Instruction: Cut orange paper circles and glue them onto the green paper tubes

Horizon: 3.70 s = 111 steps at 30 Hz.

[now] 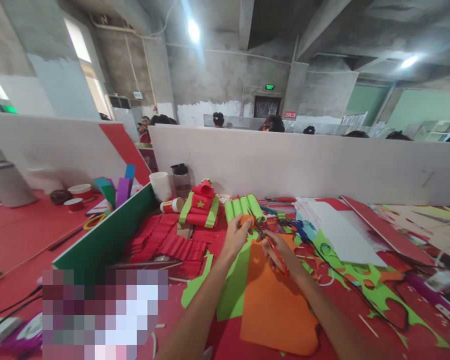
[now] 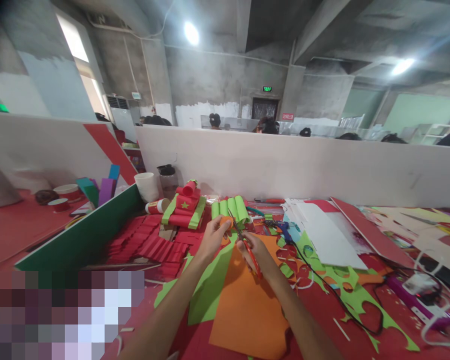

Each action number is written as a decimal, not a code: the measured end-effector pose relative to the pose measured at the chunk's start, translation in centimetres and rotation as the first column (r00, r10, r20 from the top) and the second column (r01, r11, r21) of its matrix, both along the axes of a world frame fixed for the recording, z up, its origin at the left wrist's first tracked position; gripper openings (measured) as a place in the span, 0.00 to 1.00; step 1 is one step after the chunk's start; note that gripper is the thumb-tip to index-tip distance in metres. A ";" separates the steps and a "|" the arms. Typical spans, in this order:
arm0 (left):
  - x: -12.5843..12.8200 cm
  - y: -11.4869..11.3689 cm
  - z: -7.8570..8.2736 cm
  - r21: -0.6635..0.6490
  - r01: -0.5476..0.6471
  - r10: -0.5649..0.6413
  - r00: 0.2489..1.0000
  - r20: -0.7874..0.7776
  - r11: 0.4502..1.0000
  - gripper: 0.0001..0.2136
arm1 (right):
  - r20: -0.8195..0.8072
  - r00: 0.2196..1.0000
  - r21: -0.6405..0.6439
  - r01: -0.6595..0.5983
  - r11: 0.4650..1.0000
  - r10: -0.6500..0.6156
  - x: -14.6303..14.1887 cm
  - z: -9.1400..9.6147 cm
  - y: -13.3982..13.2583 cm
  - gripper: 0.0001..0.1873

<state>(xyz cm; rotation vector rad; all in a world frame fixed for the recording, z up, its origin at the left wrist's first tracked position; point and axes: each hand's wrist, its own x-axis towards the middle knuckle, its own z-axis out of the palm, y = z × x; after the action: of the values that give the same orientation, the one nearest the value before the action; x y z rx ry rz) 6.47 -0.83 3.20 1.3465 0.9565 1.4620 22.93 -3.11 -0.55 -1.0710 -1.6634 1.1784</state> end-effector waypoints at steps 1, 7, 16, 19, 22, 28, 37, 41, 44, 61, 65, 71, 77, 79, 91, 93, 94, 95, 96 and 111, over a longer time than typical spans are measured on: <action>0.0 0.0 0.1 -0.005 0.006 -0.006 1.000 -0.006 1.000 0.11 | 0.002 1.000 -0.006 -0.003 1.000 0.003 0.1 0.0 0.1 0.30; -0.3 -0.2 0.3 -0.015 0.039 -0.040 0.998 -0.045 0.999 0.10 | 0.063 0.998 0.020 0.006 1.000 -0.008 0.6 0.4 -0.1 0.26; -0.7 0.1 0.0 -0.049 0.074 -0.078 0.993 -0.087 0.996 0.11 | 0.139 0.990 0.032 0.006 0.999 -0.011 1.2 0.8 -0.1 0.24; -0.8 0.1 0.0 -0.056 0.082 -0.086 0.992 -0.087 0.995 0.11 | 0.134 0.991 0.024 -0.004 1.000 0.000 1.3 0.9 -0.2 0.24; -0.9 0.0 0.3 -0.051 0.107 -0.111 0.989 -0.097 0.993 0.12 | 0.116 0.993 0.002 -0.028 1.000 0.027 1.4 0.9 -0.3 0.24; -1.3 -0.4 0.8 -0.066 0.132 -0.140 0.982 -0.128 0.989 0.12 | 0.117 0.991 -0.001 -0.063 0.998 0.063 1.5 1.1 -0.3 0.25; -1.5 -0.1 0.6 -0.071 0.144 -0.154 0.973 -0.171 0.987 0.11 | 0.131 0.991 -0.073 -0.025 0.997 0.034 1.6 0.9 0.2 0.28; -1.7 0.1 0.4 -0.066 0.162 -0.171 0.968 -0.181 0.985 0.10 | 0.118 0.992 -0.080 -0.039 0.996 0.048 1.6 1.4 -0.1 0.28; -1.8 0.4 0.2 -0.072 0.179 -0.189 0.966 -0.178 0.981 0.11 | 0.119 0.991 -0.085 -0.047 0.995 0.057 1.6 1.6 -0.3 0.28; -5.1 2.8 -1.0 0.038 -0.047 0.058 0.916 -0.396 0.998 0.13 | 0.517 0.833 0.225 0.090 0.970 -0.197 4.1 3.9 -0.4 0.18; -5.6 2.7 -1.5 0.067 -0.166 0.170 0.761 -0.626 0.984 0.05 | 0.773 0.628 0.147 -0.044 0.988 -0.087 5.7 4.1 -0.6 0.19; -5.1 2.1 -2.3 0.014 -0.159 0.097 0.530 -0.842 0.987 0.02 | 0.859 0.510 0.042 -0.163 0.986 0.048 6.7 4.0 -0.8 0.19; -4.5 2.4 -3.8 -0.050 -0.138 0.024 0.485 -0.874 0.989 0.04 | 0.876 0.475 -0.024 -0.127 0.992 0.082 7.8 4.7 -1.4 0.22; -4.3 2.5 -4.2 -0.055 -0.136 0.019 0.489 -0.872 0.989 0.08 | 0.883 0.461 -0.052 -0.081 0.995 0.083 8.2 4.8 -1.6 0.25; -3.6 2.7 -5.0 -0.041 -0.169 0.041 0.454 -0.890 0.985 0.07 | 0.856 0.509 -0.039 -0.120 0.992 0.095 8.7 4.7 -1.2 0.21; -3.6 2.8 -5.1 -0.031 -0.157 0.047 0.468 -0.882 0.987 0.10 | 0.858 0.505 -0.030 -0.128 0.991 0.091 8.8 4.5 -1.0 0.20; -3.6 2.8 -5.1 -0.033 -0.149 0.042 0.473 -0.880 0.988 0.11 | 0.861 0.502 -0.022 -0.132 0.991 0.086 8.9 4.5 -0.9 0.20; -3.6 2.8 -5.1 -0.039 -0.144 0.034 0.475 -0.879 0.989 0.11 | 0.865 0.496 -0.012 -0.133 0.991 0.077 8.9 4.4 -0.9 0.19; -3.6 2.8 -5.1 -0.047 -0.143 0.027 0.475 -0.879 0.989 0.12 | 0.870 0.489 0.006 -0.132 0.991 0.060 9.0 4.3 -0.8 0.19; -3.5 3.0 -5.0 -0.072 -0.119 -0.004 0.496 -0.868 0.990 0.10 | 0.828 0.536 0.214 -0.033 0.976 -0.163 5.5 3.7 -0.4 0.15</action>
<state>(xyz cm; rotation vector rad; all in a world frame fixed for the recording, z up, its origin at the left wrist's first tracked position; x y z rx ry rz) 2.99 2.17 -1.81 2.0194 1.7083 0.6364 28.45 -3.55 3.14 -1.7074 -2.3720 0.3558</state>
